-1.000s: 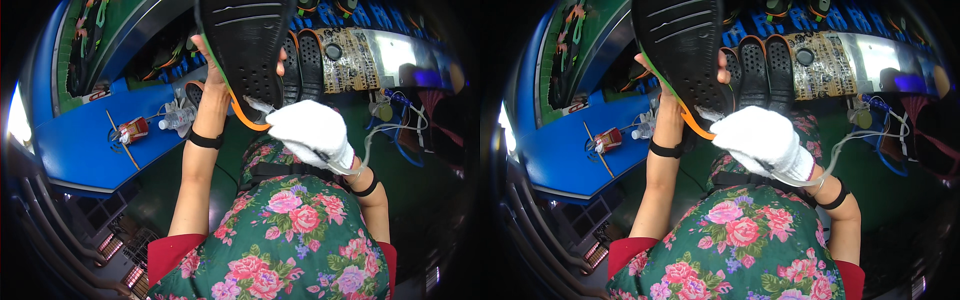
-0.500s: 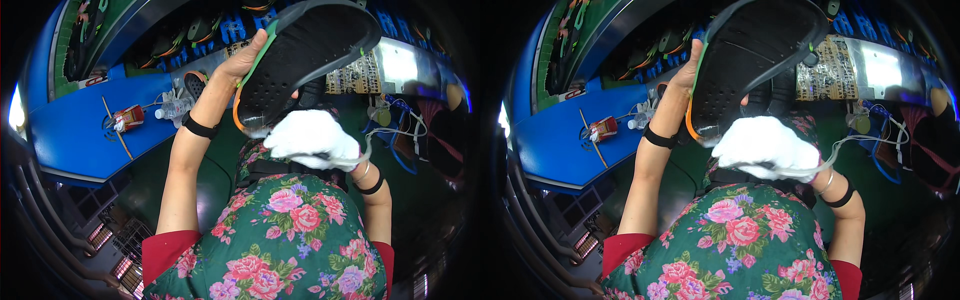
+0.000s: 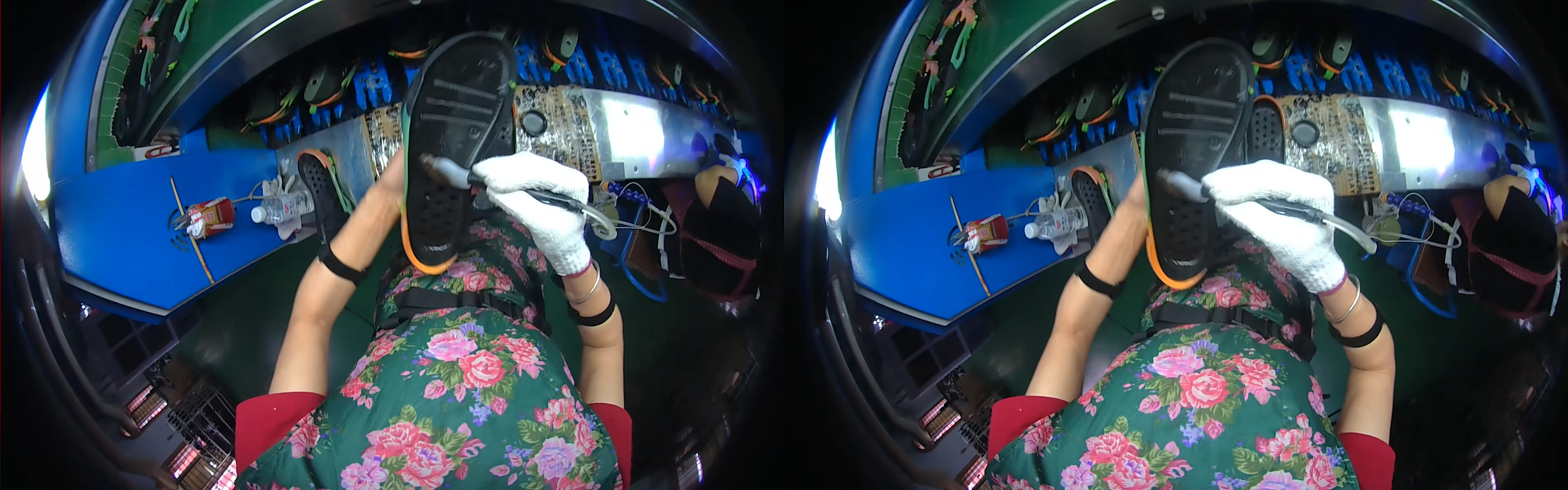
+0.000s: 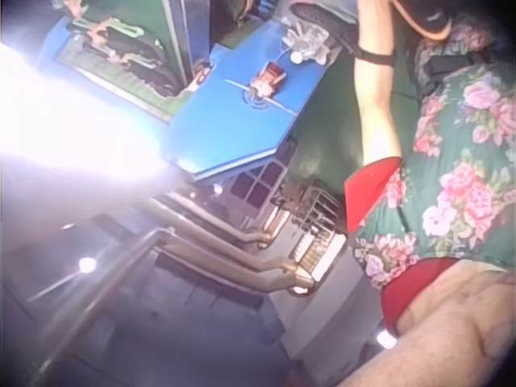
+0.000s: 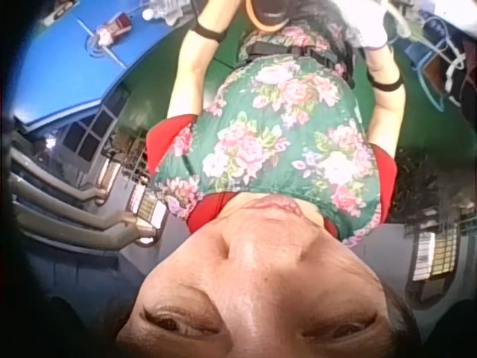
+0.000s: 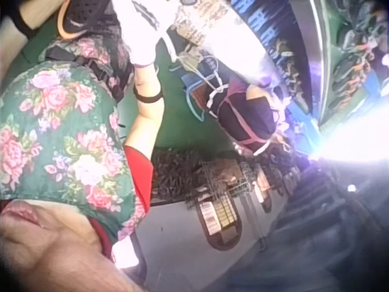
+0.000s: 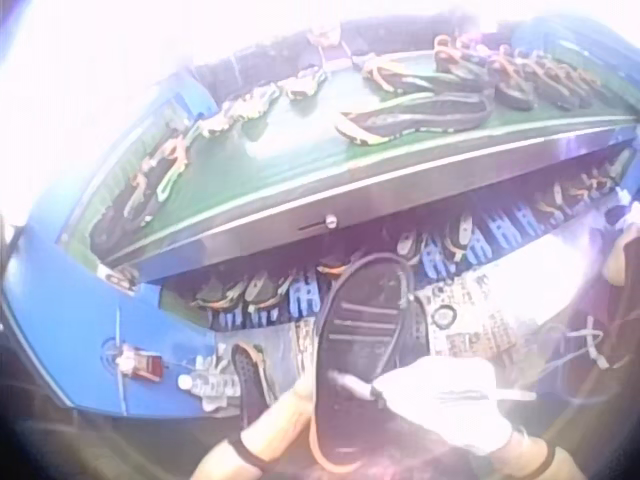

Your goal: Applying adhesive or cleaning agent to the bottom of footwear soles using a brush on a production line.

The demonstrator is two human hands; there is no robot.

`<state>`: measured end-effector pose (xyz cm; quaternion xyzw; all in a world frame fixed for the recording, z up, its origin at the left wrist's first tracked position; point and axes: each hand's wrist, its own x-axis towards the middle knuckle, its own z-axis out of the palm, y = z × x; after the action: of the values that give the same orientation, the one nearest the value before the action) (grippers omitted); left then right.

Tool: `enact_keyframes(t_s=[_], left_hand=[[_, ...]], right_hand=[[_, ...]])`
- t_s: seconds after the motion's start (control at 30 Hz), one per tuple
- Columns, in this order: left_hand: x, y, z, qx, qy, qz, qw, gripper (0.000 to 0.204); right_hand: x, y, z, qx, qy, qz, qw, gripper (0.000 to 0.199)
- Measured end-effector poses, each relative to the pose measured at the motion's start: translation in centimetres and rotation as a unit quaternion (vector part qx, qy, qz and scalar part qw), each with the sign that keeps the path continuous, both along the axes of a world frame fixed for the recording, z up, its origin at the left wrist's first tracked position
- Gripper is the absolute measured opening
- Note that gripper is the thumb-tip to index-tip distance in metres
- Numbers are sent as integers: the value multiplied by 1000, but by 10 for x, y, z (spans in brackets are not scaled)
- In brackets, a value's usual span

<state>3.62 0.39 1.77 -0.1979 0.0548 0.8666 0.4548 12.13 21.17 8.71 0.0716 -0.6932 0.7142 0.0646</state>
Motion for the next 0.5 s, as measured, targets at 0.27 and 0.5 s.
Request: enact_keyframes(t_s=[0.27, 0.5], left_hand=[[42, -15, -16, -96, 228, -13, 969, 49], [59, -44, -27, -231, 222, -36, 947, 42]], right_hand=[[-9, 12, 15, 159, 149, 73, 973, 23], [1, -3, 20, 164, 172, 27, 971, 13]])
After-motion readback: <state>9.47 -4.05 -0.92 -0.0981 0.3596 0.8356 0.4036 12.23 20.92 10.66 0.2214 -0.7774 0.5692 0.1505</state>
